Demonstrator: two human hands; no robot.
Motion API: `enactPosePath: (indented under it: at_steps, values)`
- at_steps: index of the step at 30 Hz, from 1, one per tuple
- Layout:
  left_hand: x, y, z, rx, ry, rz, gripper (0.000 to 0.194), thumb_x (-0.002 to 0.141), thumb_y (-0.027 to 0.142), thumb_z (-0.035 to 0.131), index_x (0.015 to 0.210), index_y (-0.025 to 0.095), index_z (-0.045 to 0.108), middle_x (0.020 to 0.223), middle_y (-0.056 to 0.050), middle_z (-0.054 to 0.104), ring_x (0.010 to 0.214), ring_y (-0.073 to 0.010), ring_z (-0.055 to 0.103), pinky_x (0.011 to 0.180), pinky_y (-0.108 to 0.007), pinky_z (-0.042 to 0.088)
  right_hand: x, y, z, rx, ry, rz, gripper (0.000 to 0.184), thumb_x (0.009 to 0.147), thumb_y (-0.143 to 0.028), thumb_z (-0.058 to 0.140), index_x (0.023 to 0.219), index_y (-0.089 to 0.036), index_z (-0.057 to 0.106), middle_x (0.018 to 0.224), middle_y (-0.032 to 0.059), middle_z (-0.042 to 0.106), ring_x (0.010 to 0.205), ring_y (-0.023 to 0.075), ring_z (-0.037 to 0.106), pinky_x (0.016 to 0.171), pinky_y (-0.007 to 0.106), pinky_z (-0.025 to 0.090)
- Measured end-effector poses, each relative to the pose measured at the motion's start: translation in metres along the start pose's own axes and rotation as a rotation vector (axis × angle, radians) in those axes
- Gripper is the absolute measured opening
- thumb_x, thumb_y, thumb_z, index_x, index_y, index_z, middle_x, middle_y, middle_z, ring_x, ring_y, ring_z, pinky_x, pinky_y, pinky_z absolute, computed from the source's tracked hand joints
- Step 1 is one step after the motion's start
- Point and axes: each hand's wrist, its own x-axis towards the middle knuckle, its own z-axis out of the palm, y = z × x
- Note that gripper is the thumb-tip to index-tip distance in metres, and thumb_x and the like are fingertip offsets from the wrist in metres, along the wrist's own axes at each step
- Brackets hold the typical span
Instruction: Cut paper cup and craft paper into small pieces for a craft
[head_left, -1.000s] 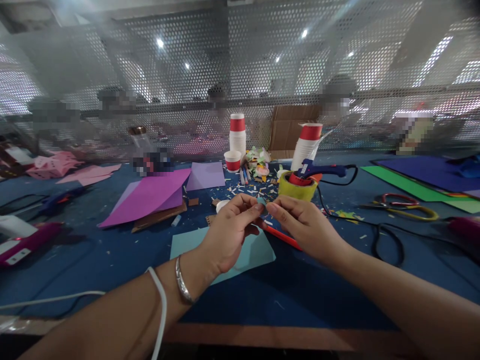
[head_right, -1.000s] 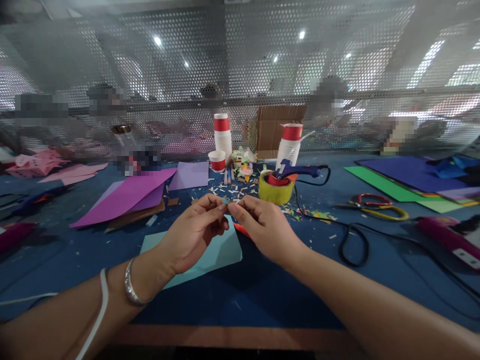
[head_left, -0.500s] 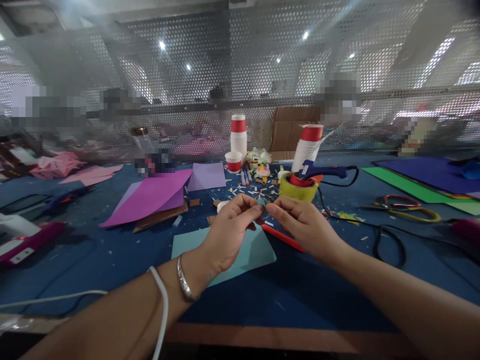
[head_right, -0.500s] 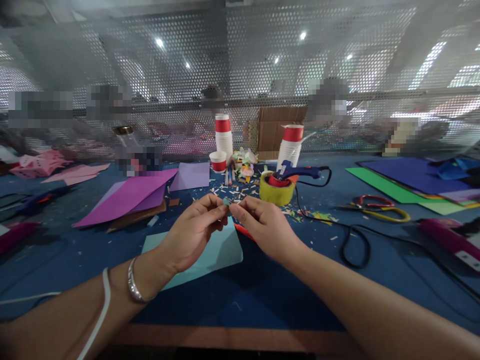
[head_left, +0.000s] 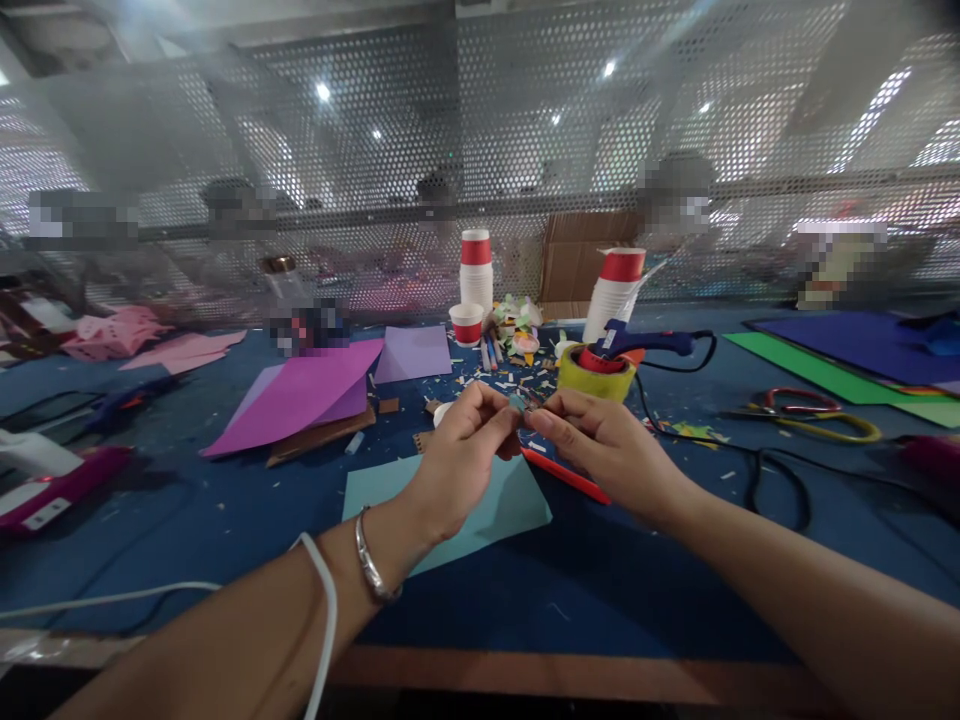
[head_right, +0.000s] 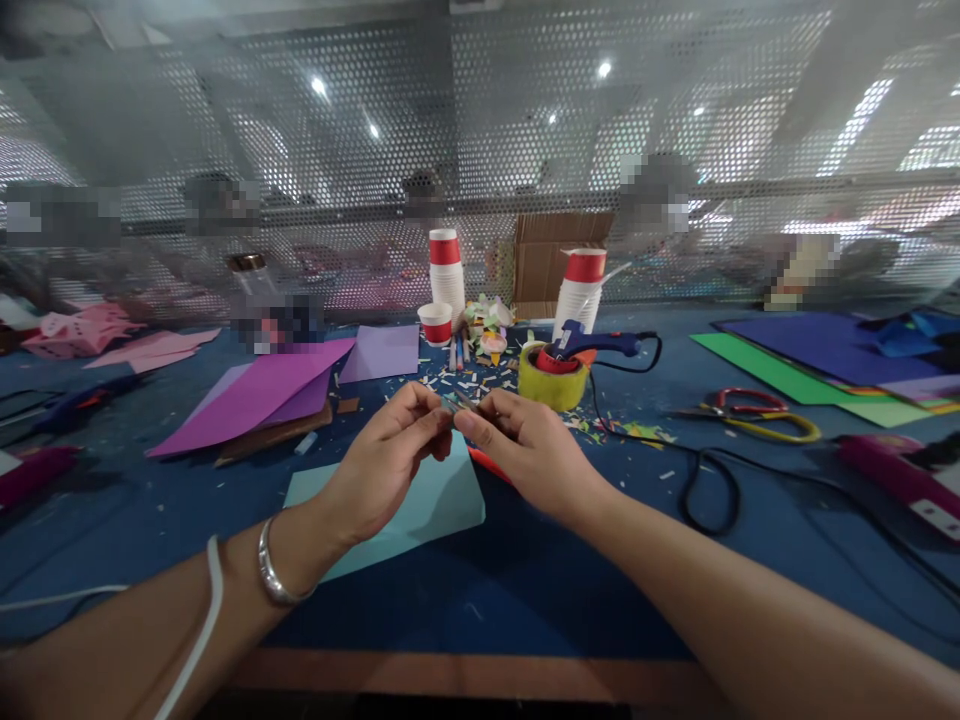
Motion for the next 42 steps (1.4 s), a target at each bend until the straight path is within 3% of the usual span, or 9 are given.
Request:
enactPosePath:
  at_steps: [3, 7, 13, 18, 23, 28, 32, 37, 42]
  values:
    - [0.003, -0.001, -0.002, 0.019, 0.061, 0.005, 0.012, 0.091, 0.019, 0.055, 0.079, 0.019, 0.049, 0.073, 0.002, 0.058, 0.063, -0.0100, 0.050, 0.063, -0.026, 0.039, 0.003, 0.002, -0.002, -0.092, 0.060, 0.031, 0.044, 0.093, -0.061, 0.048, 0.076, -0.020, 0.051, 0.059, -0.0062, 0.037, 0.051, 0.0098, 0.032, 0.047, 0.025, 0.024]
    - [0.005, -0.001, -0.006, 0.031, 0.130, 0.004, 0.012, 0.090, 0.018, 0.054, 0.080, 0.019, 0.047, 0.076, 0.001, 0.059, 0.061, -0.0094, 0.050, 0.062, -0.026, 0.040, 0.008, 0.008, -0.007, -0.373, 0.121, 0.065, 0.043, 0.094, -0.058, 0.046, 0.074, -0.021, 0.049, 0.060, -0.0039, 0.045, 0.055, 0.0126, 0.042, 0.052, 0.026, 0.030]
    - [0.003, 0.000, -0.008, 0.072, 0.024, -0.035, 0.013, 0.090, 0.020, 0.056, 0.079, 0.019, 0.048, 0.076, 0.000, 0.060, 0.062, -0.0095, 0.050, 0.061, -0.026, 0.040, 0.014, 0.025, -0.010, -0.818, 0.023, 0.119, 0.019, 0.095, -0.037, 0.051, 0.090, -0.019, 0.057, 0.071, 0.0053, 0.067, 0.065, 0.0199, 0.062, 0.056, 0.028, 0.037]
    - [0.002, 0.000, -0.007, 0.102, -0.046, -0.107, 0.014, 0.087, 0.021, 0.058, 0.078, 0.019, 0.049, 0.077, -0.001, 0.061, 0.061, -0.0103, 0.053, 0.061, -0.027, 0.042, 0.013, 0.031, -0.011, -0.936, -0.023, 0.133, 0.020, 0.093, -0.031, 0.053, 0.099, -0.016, 0.064, 0.082, 0.0129, 0.072, 0.075, 0.0267, 0.069, 0.059, 0.031, 0.040]
    - [0.005, -0.002, -0.009, 0.104, -0.050, -0.150, 0.013, 0.086, 0.022, 0.059, 0.078, 0.019, 0.049, 0.075, -0.001, 0.062, 0.058, -0.0099, 0.053, 0.059, -0.026, 0.042, 0.008, 0.016, -0.011, -1.037, -0.003, 0.141, 0.020, 0.093, -0.032, 0.054, 0.101, -0.017, 0.065, 0.092, 0.0162, 0.074, 0.084, 0.0316, 0.070, 0.063, 0.035, 0.045]
    - [0.008, -0.005, -0.010, 0.083, -0.063, -0.206, 0.012, 0.085, 0.021, 0.059, 0.080, 0.020, 0.048, 0.071, 0.002, 0.060, 0.055, -0.0098, 0.054, 0.058, -0.026, 0.041, 0.001, 0.005, -0.009, -0.922, 0.106, -0.156, 0.032, 0.093, -0.031, 0.055, 0.122, -0.017, 0.060, 0.110, 0.0137, 0.071, 0.103, 0.0312, 0.066, 0.081, 0.041, 0.051]
    - [0.008, -0.007, -0.009, 0.068, -0.081, -0.229, 0.013, 0.080, 0.018, 0.061, 0.078, 0.020, 0.048, 0.067, 0.003, 0.058, 0.054, -0.0091, 0.054, 0.057, -0.024, 0.040, -0.002, 0.004, -0.007, -0.774, -0.002, -0.359, 0.034, 0.093, -0.022, 0.054, 0.126, -0.021, 0.059, 0.110, 0.0108, 0.069, 0.103, 0.0270, 0.064, 0.084, 0.039, 0.052]
    - [0.007, -0.008, -0.010, 0.044, -0.100, -0.297, 0.019, 0.076, 0.024, 0.069, 0.075, 0.018, 0.052, 0.061, 0.003, 0.057, 0.055, -0.0092, 0.053, 0.057, -0.023, 0.040, -0.001, 0.006, -0.008, -0.744, -0.067, -0.437, 0.024, 0.095, -0.017, 0.051, 0.114, -0.019, 0.065, 0.101, 0.0103, 0.071, 0.094, 0.0240, 0.064, 0.081, 0.038, 0.052]
    - [0.009, -0.006, -0.012, -0.134, -0.114, -0.416, 0.024, 0.072, 0.022, 0.076, 0.072, 0.017, 0.053, 0.065, 0.001, 0.061, 0.056, -0.0082, 0.054, 0.058, -0.023, 0.040, -0.001, 0.005, -0.009, -0.752, -0.061, -0.460, 0.021, 0.098, -0.020, 0.048, 0.104, -0.016, 0.067, 0.094, 0.0112, 0.071, 0.088, 0.0234, 0.064, 0.077, 0.037, 0.052]
